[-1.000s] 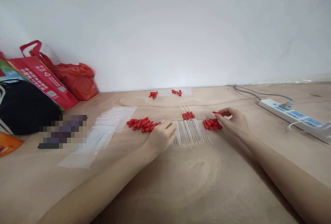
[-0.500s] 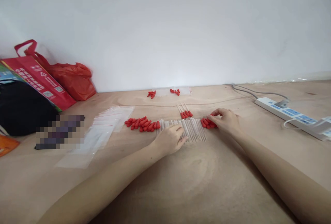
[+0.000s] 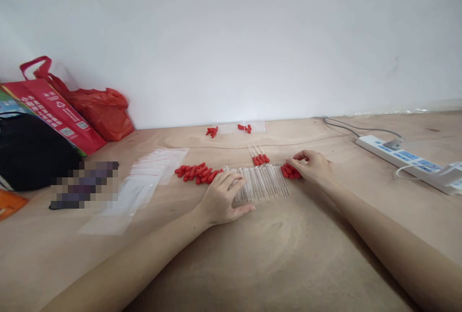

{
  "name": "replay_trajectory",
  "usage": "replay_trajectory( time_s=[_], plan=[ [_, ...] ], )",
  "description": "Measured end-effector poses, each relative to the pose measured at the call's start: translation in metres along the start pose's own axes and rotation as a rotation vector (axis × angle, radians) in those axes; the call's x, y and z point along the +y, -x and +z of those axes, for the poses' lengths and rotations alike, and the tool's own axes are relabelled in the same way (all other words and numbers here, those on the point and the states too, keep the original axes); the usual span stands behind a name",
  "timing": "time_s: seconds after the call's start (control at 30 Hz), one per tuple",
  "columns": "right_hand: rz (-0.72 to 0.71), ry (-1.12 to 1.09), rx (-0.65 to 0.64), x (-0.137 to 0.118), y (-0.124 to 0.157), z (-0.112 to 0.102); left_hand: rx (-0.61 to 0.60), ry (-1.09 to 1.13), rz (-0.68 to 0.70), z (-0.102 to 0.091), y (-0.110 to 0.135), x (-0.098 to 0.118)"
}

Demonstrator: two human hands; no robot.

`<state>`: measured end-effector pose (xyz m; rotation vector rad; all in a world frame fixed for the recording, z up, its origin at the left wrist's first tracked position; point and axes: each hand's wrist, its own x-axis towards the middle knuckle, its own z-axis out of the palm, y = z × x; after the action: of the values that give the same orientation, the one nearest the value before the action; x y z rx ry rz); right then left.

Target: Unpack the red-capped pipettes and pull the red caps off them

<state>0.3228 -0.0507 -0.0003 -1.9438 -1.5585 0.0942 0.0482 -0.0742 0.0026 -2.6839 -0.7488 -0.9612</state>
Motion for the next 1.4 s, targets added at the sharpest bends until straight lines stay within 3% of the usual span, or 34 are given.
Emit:
replay_trajectory(
  time_s=[0.1, 0.23, 0.37, 0.57, 0.7, 0.8, 0.97, 1.1, 1.13, 1.27, 1.4],
  plan=[
    [-0.002, -0.001, -0.031, -0.011, -0.007, -0.003, 0.012, -0.007, -0.045, -0.006, 0.011, -0.007],
    [-0.007, 0.07, -0.241, -0.037, -0.025, 0.0, -0.008, -0.009, -0.174, -0.007, 0.018, -0.011],
    [0.024, 0.096, -0.355, -0.06, -0.046, 0.016, -0.003, -0.003, -0.191, -0.006, 0.018, -0.012],
    [0.124, 0.148, -0.577, -0.07, -0.06, 0.036, 0.001, -0.025, -0.198, -0.007, 0.017, -0.014],
    [0.135, 0.185, -0.609, -0.07, -0.059, 0.037, 0.004, -0.029, -0.199, -0.006, 0.019, -0.015],
    [0.115, 0.222, -0.579, -0.067, -0.059, 0.033, 0.008, -0.031, -0.202, -0.005, 0.02, -0.016],
    [0.043, 0.287, -0.42, -0.058, -0.062, 0.012, 0.004, -0.044, -0.191, -0.004, 0.019, -0.016],
    [-0.08, 0.252, -0.328, -0.059, -0.039, -0.005, 0.022, -0.098, -0.195, -0.006, 0.018, -0.016],
    [-0.144, 0.224, -0.315, -0.06, -0.027, -0.006, 0.041, -0.128, -0.197, -0.006, 0.017, -0.015],
    [-0.708, 0.068, -0.163, -0.061, 0.031, 0.001, 0.15, -0.258, -0.135, -0.01, 0.015, -0.011],
    [-0.9, -0.001, 0.068, -0.058, 0.069, 0.018, 0.122, -0.279, -0.022, -0.01, 0.014, -0.004]
  ],
)
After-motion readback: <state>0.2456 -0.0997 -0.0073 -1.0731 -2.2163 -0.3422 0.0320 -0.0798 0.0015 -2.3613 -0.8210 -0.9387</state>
